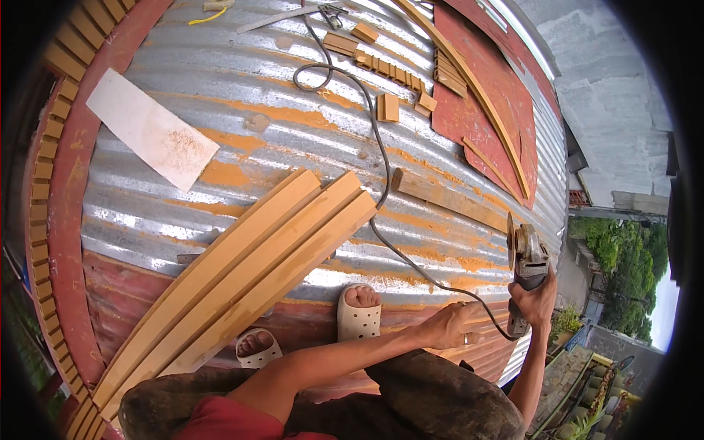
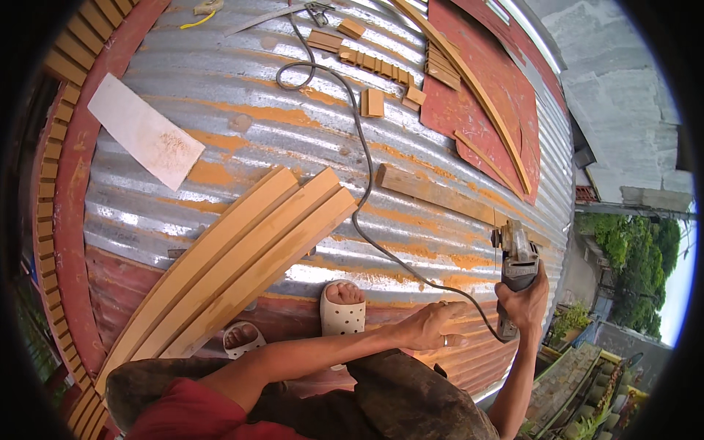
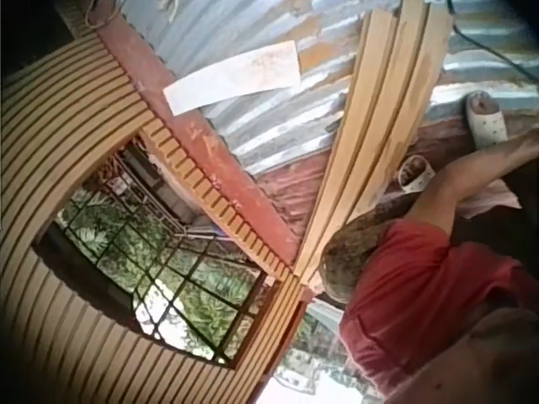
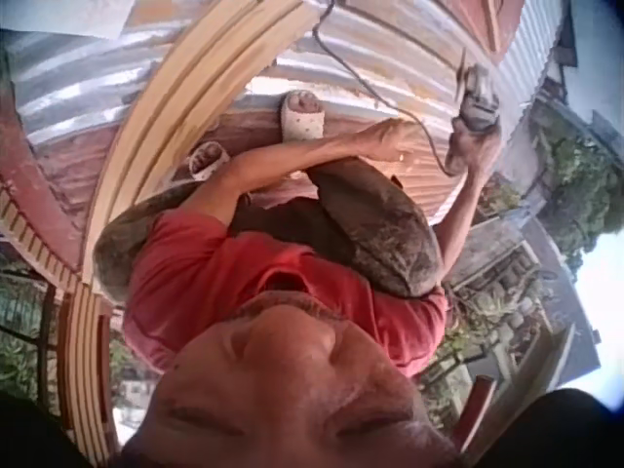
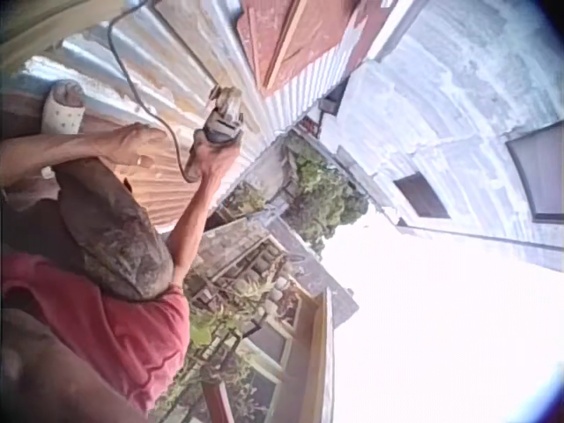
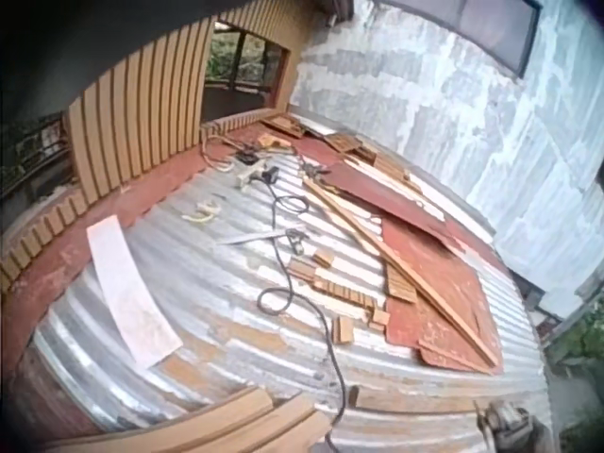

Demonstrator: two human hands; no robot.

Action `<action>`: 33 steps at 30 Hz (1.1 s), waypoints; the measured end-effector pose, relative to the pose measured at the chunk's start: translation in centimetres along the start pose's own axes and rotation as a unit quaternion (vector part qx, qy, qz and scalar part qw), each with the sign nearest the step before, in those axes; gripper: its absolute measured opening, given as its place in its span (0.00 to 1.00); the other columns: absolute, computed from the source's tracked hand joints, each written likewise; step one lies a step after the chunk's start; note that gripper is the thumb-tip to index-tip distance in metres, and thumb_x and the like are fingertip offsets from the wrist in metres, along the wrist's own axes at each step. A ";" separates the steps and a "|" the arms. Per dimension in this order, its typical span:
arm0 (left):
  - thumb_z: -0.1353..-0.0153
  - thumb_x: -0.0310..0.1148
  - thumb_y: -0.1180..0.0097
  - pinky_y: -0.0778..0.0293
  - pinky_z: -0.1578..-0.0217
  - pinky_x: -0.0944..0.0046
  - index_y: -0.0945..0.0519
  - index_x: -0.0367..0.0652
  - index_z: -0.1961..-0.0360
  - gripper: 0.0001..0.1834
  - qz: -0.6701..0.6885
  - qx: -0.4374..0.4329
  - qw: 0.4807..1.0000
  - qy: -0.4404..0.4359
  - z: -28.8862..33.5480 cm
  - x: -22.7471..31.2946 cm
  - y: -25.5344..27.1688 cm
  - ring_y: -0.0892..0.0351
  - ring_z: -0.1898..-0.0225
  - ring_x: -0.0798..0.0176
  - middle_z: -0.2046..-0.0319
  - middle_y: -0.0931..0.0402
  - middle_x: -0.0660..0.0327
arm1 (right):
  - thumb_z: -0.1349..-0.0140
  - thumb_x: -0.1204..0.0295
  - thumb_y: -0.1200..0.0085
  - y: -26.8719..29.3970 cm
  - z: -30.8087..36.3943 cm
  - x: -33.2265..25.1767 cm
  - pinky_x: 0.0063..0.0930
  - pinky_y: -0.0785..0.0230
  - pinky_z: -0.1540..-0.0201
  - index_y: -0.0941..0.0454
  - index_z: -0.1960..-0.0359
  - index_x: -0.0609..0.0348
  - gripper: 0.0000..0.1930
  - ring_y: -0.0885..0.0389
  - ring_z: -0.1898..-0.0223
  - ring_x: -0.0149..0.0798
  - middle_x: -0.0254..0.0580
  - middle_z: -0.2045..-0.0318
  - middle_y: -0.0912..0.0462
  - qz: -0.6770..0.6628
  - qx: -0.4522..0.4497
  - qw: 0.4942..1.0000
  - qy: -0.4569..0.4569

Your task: The person marks wooden planks with a pencil, cuts them using an angle grinder, fits them against a wall structure to mark further, and cuts them again with the angle grinder.

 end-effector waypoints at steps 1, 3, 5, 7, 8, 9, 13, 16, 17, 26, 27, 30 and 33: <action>0.41 0.51 0.36 0.30 0.43 0.50 0.35 0.26 0.39 0.42 -0.028 0.064 0.997 -0.018 0.3 -0.5 1.1 0.26 0.43 0.37 0.49 0.25 0.32 | 0.61 0.67 0.35 -2.2 -0.2 -1.7 0.33 0.26 0.66 0.24 0.62 0.66 0.23 0.21 0.74 0.36 0.42 0.74 0.18 -0.115 -0.067 0.991 -0.032; 0.39 0.49 0.37 0.28 0.47 0.50 0.35 0.27 0.40 0.38 -0.030 0.151 0.986 -0.071 0.4 1.2 2.9 0.22 0.47 0.40 0.54 0.23 0.35 | 0.60 0.68 0.35 -6.0 -1.0 -1.1 0.31 0.26 0.68 0.22 0.66 0.65 0.19 0.21 0.74 0.33 0.40 0.74 0.19 -0.220 -0.130 0.967 -0.003; 0.37 0.50 0.38 0.26 0.54 0.53 0.33 0.30 0.44 0.35 0.095 0.144 0.985 0.013 1.3 1.1 4.6 0.19 0.56 0.47 0.59 0.22 0.42 | 0.59 0.70 0.36 -9.5 -1.3 -3.8 0.30 0.26 0.69 0.22 0.67 0.65 0.17 0.20 0.74 0.33 0.40 0.74 0.19 -0.338 -0.201 0.919 -0.024; 0.38 0.51 0.37 0.26 0.55 0.54 0.33 0.32 0.44 0.35 0.058 0.233 0.970 -0.022 2.7 0.2 6.6 0.19 0.58 0.49 0.60 0.21 0.45 | 0.58 0.68 0.40 -13.0 -1.8 -6.1 0.34 0.22 0.72 0.24 0.64 0.70 0.20 0.18 0.76 0.39 0.44 0.74 0.21 -0.426 -0.267 0.864 -0.034; 0.40 0.52 0.35 0.26 0.54 0.54 0.37 0.30 0.39 0.41 0.058 0.234 0.971 -0.014 3.1 0.4 7.3 0.19 0.56 0.46 0.58 0.22 0.42 | 0.57 0.67 0.40 -13.8 -2.1 -7.2 0.35 0.20 0.71 0.24 0.62 0.70 0.21 0.17 0.75 0.41 0.46 0.73 0.21 -0.456 -0.294 0.839 -0.040; 0.41 0.52 0.34 0.27 0.52 0.53 0.40 0.29 0.36 0.45 0.028 0.253 0.967 -0.024 3.6 0.6 7.9 0.20 0.54 0.44 0.56 0.23 0.40 | 0.55 0.67 0.40 -14.6 -2.5 -7.5 0.35 0.20 0.70 0.24 0.62 0.70 0.21 0.17 0.74 0.42 0.47 0.72 0.20 -0.489 -0.309 0.814 -0.060; 0.42 0.50 0.33 0.27 0.53 0.48 0.52 0.27 0.30 0.54 -0.062 0.300 0.948 -0.082 5.6 0.6 9.7 0.21 0.55 0.35 0.57 0.25 0.34 | 0.52 0.65 0.41 -18.5 -4.4 -8.3 0.38 0.19 0.70 0.26 0.58 0.70 0.23 0.16 0.72 0.45 0.51 0.68 0.19 -0.559 -0.334 0.750 -0.118; 0.41 0.44 0.33 0.27 0.55 0.47 0.61 0.26 0.28 0.57 -0.106 0.283 0.943 -0.138 7.2 0.8 11.2 0.21 0.57 0.32 0.58 0.25 0.31 | 0.51 0.64 0.40 -21.0 -5.4 -8.5 0.39 0.19 0.70 0.27 0.55 0.68 0.24 0.15 0.70 0.45 0.51 0.66 0.19 -0.578 -0.360 0.716 -0.156; 0.41 0.43 0.33 0.26 0.53 0.48 0.60 0.28 0.27 0.57 -0.127 0.249 0.958 -0.058 7.1 -0.5 11.5 0.21 0.54 0.32 0.54 0.26 0.30 | 0.51 0.64 0.40 -21.3 -5.5 -9.0 0.39 0.19 0.70 0.27 0.55 0.68 0.24 0.15 0.70 0.45 0.51 0.66 0.19 -0.575 -0.367 0.715 -0.152; 0.40 0.47 0.35 0.24 0.65 0.46 0.55 0.26 0.30 0.53 -0.219 0.257 0.940 -0.044 8.6 -2.1 12.1 0.18 0.66 0.34 0.62 0.23 0.31 | 0.49 0.63 0.40 -23.1 -4.5 -12.2 0.39 0.18 0.69 0.28 0.52 0.65 0.25 0.15 0.71 0.47 0.50 0.66 0.19 -0.508 -0.458 0.724 -0.087; 0.40 0.48 0.36 0.23 0.67 0.47 0.55 0.26 0.30 0.53 -0.255 0.304 0.917 -0.044 9.1 -1.6 11.6 0.18 0.68 0.35 0.62 0.22 0.32 | 0.49 0.63 0.40 -23.2 -4.4 -12.1 0.39 0.18 0.69 0.28 0.52 0.65 0.25 0.15 0.71 0.46 0.49 0.66 0.19 -0.496 -0.451 0.736 -0.093; 0.39 0.52 0.38 0.23 0.71 0.49 0.53 0.25 0.31 0.52 -0.299 0.358 0.884 -0.012 10.1 -1.5 11.0 0.17 0.70 0.39 0.64 0.21 0.35 | 0.48 0.63 0.40 -23.6 -3.5 -13.0 0.38 0.18 0.69 0.28 0.51 0.64 0.25 0.15 0.71 0.46 0.49 0.66 0.19 -0.518 -0.434 0.730 -0.102; 0.41 0.53 0.37 0.19 0.70 0.51 0.44 0.24 0.34 0.49 -0.321 0.360 0.876 -0.010 10.2 -1.3 11.7 0.14 0.67 0.40 0.62 0.20 0.34 | 0.51 0.64 0.40 -23.5 -3.7 -13.8 0.37 0.19 0.70 0.25 0.56 0.67 0.23 0.16 0.74 0.44 0.49 0.69 0.19 -0.539 -0.422 0.717 -0.131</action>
Point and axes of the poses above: each hand's wrist, its own z-axis away from the middle knuckle, its own y-axis out of the back of the hand, x = y × z, the point moved 6 cm from there along -z, towards the middle knuckle
